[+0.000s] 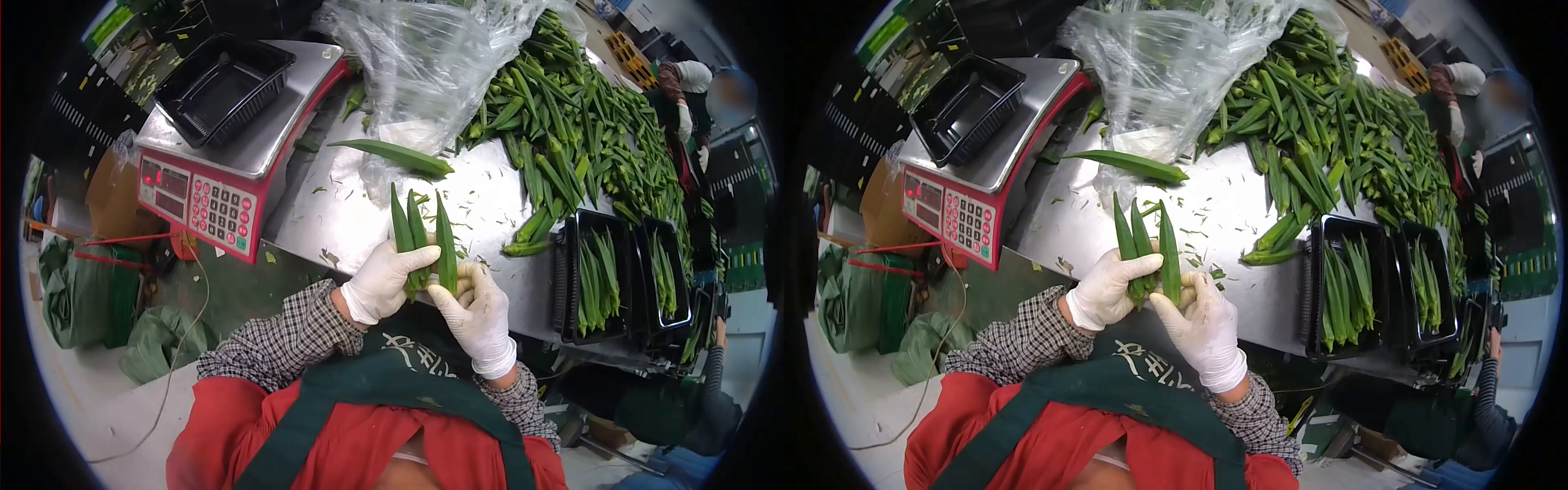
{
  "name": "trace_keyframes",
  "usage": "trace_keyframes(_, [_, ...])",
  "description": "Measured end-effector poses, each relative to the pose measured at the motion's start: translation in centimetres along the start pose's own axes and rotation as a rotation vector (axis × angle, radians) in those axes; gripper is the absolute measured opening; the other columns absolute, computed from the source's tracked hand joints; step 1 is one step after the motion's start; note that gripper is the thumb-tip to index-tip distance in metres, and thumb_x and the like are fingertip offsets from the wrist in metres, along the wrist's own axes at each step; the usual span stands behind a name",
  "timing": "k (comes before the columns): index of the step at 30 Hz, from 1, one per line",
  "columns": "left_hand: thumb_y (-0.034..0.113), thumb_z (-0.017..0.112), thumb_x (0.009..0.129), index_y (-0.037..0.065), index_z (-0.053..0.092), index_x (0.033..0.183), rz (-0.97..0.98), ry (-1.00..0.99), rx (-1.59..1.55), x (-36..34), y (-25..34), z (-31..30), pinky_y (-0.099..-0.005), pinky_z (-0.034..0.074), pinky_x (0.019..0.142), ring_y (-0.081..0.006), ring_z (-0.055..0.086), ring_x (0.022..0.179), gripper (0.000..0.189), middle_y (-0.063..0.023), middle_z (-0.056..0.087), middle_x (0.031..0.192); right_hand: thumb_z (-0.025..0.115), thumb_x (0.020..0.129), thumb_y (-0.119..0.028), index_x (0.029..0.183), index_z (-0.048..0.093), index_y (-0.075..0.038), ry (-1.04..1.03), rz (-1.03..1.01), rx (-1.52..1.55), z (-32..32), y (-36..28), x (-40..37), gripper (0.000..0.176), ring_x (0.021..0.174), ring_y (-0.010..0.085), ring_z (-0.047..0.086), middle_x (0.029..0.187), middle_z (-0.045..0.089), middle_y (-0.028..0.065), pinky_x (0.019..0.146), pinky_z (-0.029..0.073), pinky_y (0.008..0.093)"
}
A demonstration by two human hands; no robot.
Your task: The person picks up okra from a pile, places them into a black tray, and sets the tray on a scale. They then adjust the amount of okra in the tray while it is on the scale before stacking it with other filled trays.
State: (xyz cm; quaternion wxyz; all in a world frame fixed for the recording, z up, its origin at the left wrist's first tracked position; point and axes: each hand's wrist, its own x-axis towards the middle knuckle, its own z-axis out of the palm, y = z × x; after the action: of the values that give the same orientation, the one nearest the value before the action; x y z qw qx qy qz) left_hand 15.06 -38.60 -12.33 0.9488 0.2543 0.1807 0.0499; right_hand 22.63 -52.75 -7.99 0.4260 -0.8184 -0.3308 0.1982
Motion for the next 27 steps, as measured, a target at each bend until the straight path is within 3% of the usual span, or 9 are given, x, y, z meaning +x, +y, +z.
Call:
trace_keyframes(4, [0.010, 0.060, 0.089, 0.001, 0.056, 0.111, 0.021, 0.028, 0.009, 0.1, -0.7, 0.1, -0.0281, 0.053, 0.076, -0.0160, 0.062, 0.085, 0.024, -0.0072, 0.063, 0.095, 0.075, 0.077, -0.017, 0.089, 0.058, -0.004, 0.019, -0.024, 0.058, 0.0, 0.6, -0.4, 0.024, 0.049, 0.0100, 0.049, 0.058, 0.054, 0.0025, 0.051, 0.043, 0.0252])
trace_keyframes(10, [0.014, 0.062, 0.089, 0.003, 0.056, 0.111, 0.013, 0.033, 0.044, 0.0, -1.3, 0.8, -0.0284, 0.053, 0.071, -0.0157, 0.062, 0.083, 0.025, -0.0058, 0.062, 0.092, 0.073, 0.077, -0.016, 0.087, 0.059, -0.003, 0.037, 0.000, 0.084, -0.5, 1.0, -1.0, 0.022, 0.048, 0.0094, 0.047, 0.059, 0.054, 0.0016, 0.049, 0.041, 0.0255])
trace_keyframes(15, [0.013, 0.061, 0.090, 0.004, 0.057, 0.109, 0.004, 0.133, 0.061, -0.2, -1.0, 1.8, -0.0297, 0.054, 0.069, -0.0161, 0.064, 0.086, 0.022, -0.0070, 0.064, 0.097, 0.069, 0.079, -0.012, 0.090, 0.061, -0.004, 0.132, -0.113, 0.019, -2.0, 1.5, -2.1, 0.016, 0.055, 0.0145, 0.052, 0.071, 0.059, 0.0064, 0.054, 0.044, 0.0280])
trace_keyframes(17, [0.016, 0.060, 0.090, 0.004, 0.057, 0.111, 0.011, 0.138, 0.053, 0.0, -0.2, 1.3, -0.0319, 0.055, 0.072, -0.0193, 0.064, 0.093, 0.024, -0.0094, 0.064, 0.106, 0.067, 0.078, -0.006, 0.092, 0.063, -0.003, 0.068, -0.125, -0.140, -5.8, 2.2, -5.4, 0.015, 0.062, 0.0188, 0.055, 0.077, 0.060, 0.0080, 0.058, 0.045, 0.0290])
trace_keyframes(19, [0.021, 0.059, 0.092, 0.004, 0.056, 0.113, 0.018, 0.118, -0.007, 0.4, 0.6, 0.9, -0.0320, 0.055, 0.073, -0.0202, 0.065, 0.093, 0.027, -0.0105, 0.064, 0.108, 0.068, 0.075, -0.003, 0.091, 0.064, -0.003, -0.008, 0.115, -0.159, -9.7, 2.3, -9.9, 0.017, 0.059, 0.0167, 0.053, 0.074, 0.058, 0.0074, 0.057, 0.044, 0.0275])
trace_keyframes(21, [0.039, 0.056, 0.092, 0.003, 0.051, 0.121, 0.029, 0.068, 0.065, 1.1, 0.9, 0.3, -0.0396, 0.051, 0.085, -0.0237, 0.059, 0.106, 0.047, -0.0154, 0.058, 0.119, 0.074, 0.069, -0.005, 0.092, 0.065, -0.003, -0.007, 0.282, -0.448, -12.7, 3.8, -14.3, 0.025, 0.061, 0.0202, 0.056, 0.076, 0.058, 0.0086, 0.058, 0.046, 0.0297])
trace_keyframes(23, [0.055, 0.050, 0.089, 0.001, 0.041, 0.132, -0.019, -0.063, -0.110, 1.6, 1.1, 0.4, -0.0481, 0.043, 0.097, -0.0293, 0.049, 0.121, 0.070, -0.0200, 0.047, 0.132, 0.076, 0.066, -0.008, 0.095, 0.065, -0.002, 0.036, 0.206, -0.690, -13.9, 3.7, -16.0, 0.031, 0.065, 0.0238, 0.058, 0.079, 0.059, 0.0099, 0.062, 0.048, 0.0325])
trace_keyframes(27, [0.069, 0.041, 0.085, 0.000, 0.028, 0.141, -0.136, -0.255, -0.392, 2.0, 1.3, 0.5, -0.0556, 0.027, 0.107, -0.0362, 0.032, 0.133, 0.090, -0.0239, 0.032, 0.143, 0.070, 0.071, -0.002, 0.101, 0.063, 0.000, 0.108, 0.099, -0.334, -10.5, 1.8, -10.2, 0.031, 0.076, 0.0271, 0.062, 0.091, 0.062, 0.0135, 0.069, 0.050, 0.0341])
